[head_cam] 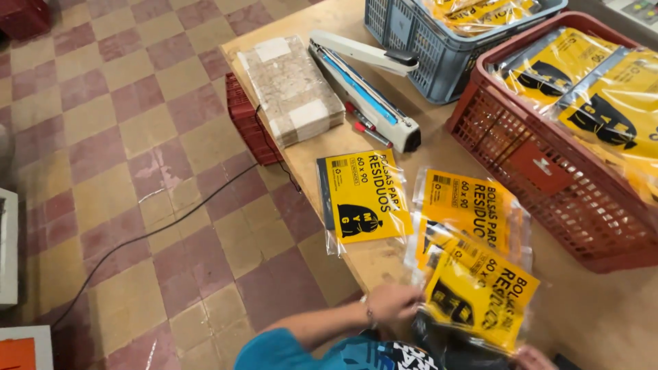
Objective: Packaging black trash bags into yellow plastic sleeves at a factory workstation
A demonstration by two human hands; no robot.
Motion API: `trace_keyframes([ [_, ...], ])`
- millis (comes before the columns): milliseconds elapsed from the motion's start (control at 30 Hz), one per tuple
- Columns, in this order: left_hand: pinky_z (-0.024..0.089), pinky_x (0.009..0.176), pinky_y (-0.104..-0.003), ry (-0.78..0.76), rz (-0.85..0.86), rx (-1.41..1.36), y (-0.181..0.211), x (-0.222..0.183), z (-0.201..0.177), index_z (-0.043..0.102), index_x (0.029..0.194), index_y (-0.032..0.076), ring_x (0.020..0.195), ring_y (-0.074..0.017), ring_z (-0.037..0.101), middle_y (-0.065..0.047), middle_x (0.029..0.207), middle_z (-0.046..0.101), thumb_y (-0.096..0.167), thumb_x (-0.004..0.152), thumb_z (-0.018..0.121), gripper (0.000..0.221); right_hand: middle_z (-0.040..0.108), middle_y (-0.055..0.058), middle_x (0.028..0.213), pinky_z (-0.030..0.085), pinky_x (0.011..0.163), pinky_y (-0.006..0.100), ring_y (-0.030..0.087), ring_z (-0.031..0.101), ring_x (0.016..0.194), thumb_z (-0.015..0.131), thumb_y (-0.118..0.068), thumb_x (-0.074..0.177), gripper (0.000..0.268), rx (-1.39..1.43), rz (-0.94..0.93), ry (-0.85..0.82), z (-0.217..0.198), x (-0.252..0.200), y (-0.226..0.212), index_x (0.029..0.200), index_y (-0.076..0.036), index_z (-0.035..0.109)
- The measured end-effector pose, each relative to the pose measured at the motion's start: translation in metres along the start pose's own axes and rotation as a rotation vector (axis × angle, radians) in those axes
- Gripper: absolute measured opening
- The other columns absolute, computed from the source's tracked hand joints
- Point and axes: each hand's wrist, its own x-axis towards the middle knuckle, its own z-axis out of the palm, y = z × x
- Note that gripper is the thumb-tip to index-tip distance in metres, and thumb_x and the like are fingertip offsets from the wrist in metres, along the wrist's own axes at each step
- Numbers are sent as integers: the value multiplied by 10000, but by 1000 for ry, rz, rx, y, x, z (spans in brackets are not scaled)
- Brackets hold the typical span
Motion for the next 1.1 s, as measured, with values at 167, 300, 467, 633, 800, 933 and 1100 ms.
trace_keyframes([
  [167,427,523,-263,510,369,-2,78,10,-99,551,858,149,588,-147,548,2,693,571,69,977,499,152,519,169,771,280,442,280,200,448,578,574,-134,945,62,420,-74,37,11,-45,-155,952,-100,523],
  [300,428,781,-401,856,444,375,131,-21,-120,570,1213,130,980,-268,567,-89,1072,655,651,987,367,603,668,134,1086,291,504,203,110,522,731,515,-166,819,282,691,-177,61,59,-109,-269,1090,-159,590],
  [467,419,897,-502,554,349,406,128,-9,-52,450,1504,110,1176,-326,551,-113,1321,610,586,868,437,795,598,105,898,409,571,291,216,540,712,581,-154,956,90,787,-307,-150,112,-133,-310,1039,-120,586],
  [633,516,509,-283,413,348,149,100,29,-61,685,1108,151,803,-188,686,-18,946,737,60,922,655,209,590,68,815,416,501,329,215,562,538,561,-94,924,129,801,-413,-228,117,-122,-315,1040,-135,600],
  [800,423,442,-250,761,465,451,101,45,-125,678,1016,126,706,-156,615,-39,836,688,-46,910,597,218,629,134,916,548,585,272,252,646,708,583,-92,984,97,699,-551,-308,111,-151,-324,1057,-42,623],
  [933,458,430,-220,942,518,690,88,25,-194,701,1051,94,611,-109,633,-46,741,691,117,1025,683,38,658,135,989,562,740,239,199,668,797,566,-95,1044,125,508,-481,-23,103,-168,-260,1156,-49,596],
  [1100,414,610,-334,953,369,1201,43,15,-206,644,1047,142,816,-193,625,-10,946,664,106,1063,521,129,697,102,1021,491,824,423,285,654,928,708,-286,967,275,-664,-100,541,86,-188,-138,1157,-87,703],
])
